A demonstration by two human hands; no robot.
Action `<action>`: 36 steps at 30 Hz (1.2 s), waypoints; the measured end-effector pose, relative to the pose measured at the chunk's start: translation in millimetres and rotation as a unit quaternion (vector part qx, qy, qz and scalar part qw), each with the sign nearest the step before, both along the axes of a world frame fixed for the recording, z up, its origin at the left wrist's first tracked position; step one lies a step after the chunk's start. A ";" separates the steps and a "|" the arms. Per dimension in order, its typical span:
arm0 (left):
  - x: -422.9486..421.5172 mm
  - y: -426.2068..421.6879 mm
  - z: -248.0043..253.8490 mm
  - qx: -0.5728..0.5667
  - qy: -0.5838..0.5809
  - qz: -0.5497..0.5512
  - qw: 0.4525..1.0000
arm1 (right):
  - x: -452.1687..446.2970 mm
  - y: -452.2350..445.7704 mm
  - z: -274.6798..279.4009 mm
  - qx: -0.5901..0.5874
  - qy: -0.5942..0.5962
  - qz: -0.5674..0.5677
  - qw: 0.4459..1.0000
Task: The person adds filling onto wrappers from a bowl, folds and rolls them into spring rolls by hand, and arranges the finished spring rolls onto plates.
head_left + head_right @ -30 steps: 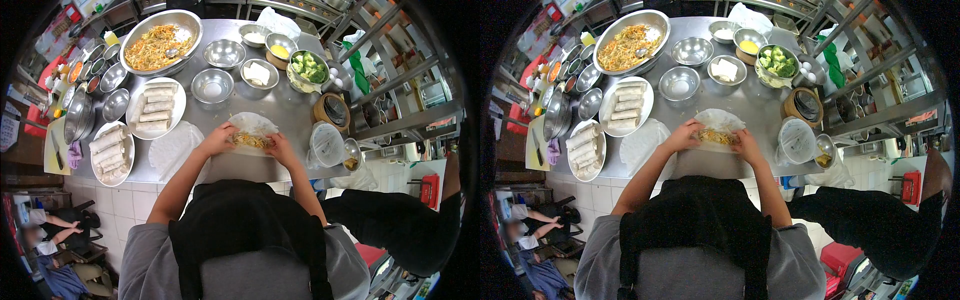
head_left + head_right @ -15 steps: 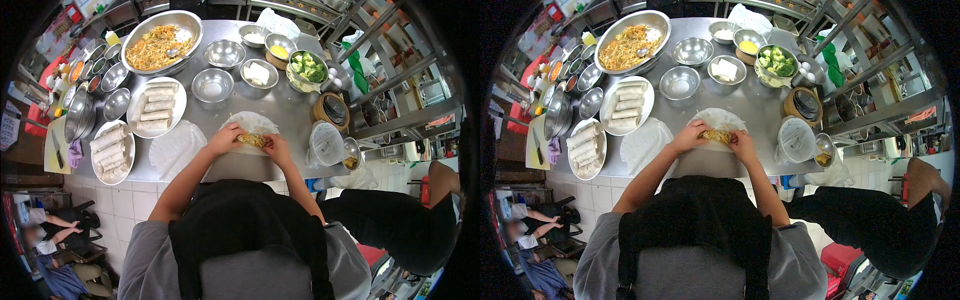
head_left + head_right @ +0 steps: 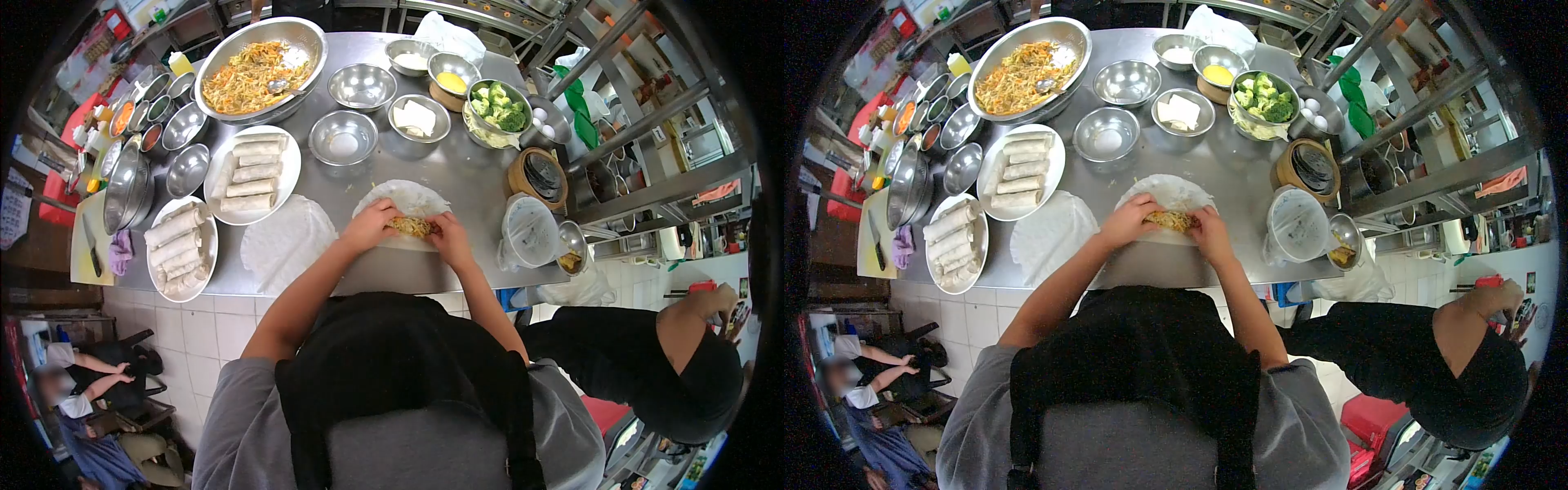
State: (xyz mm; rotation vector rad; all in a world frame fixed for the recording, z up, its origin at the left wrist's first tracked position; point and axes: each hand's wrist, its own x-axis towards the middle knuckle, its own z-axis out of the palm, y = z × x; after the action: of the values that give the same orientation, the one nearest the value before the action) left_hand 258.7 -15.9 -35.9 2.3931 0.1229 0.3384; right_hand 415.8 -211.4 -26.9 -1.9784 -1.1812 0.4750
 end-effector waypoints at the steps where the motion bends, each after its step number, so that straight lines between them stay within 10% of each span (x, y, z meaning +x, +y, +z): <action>1: -0.1 0.0 -1.3 -0.004 0.005 0.001 1.000 | 3.5 0.6 -3.6 -0.003 -0.004 0.006 1.000; 15: -17.0 12.7 23.4 -0.003 -0.079 0.122 0.989 | 9.2 -1.3 14.8 -0.007 -0.072 -0.042 0.996; 21: -46.8 12.5 0.8 0.011 0.068 0.361 0.930 | -15.7 38.7 37.9 0.011 -0.153 0.055 0.987; 33: -42.1 -20.9 -29.9 -0.016 0.011 0.363 0.932 | -49.2 69.1 -3.6 -0.011 -0.138 0.084 0.987; 36: -35.8 -28.1 -27.5 -0.183 -0.019 0.349 0.919 | -48.8 68.8 -3.2 0.001 -0.141 0.085 0.986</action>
State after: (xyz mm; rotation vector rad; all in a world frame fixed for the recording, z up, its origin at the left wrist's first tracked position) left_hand 222.9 -44.0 -63.4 1.8965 0.9487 0.6239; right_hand 367.0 -142.7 -30.1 -1.9978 -1.5342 0.2829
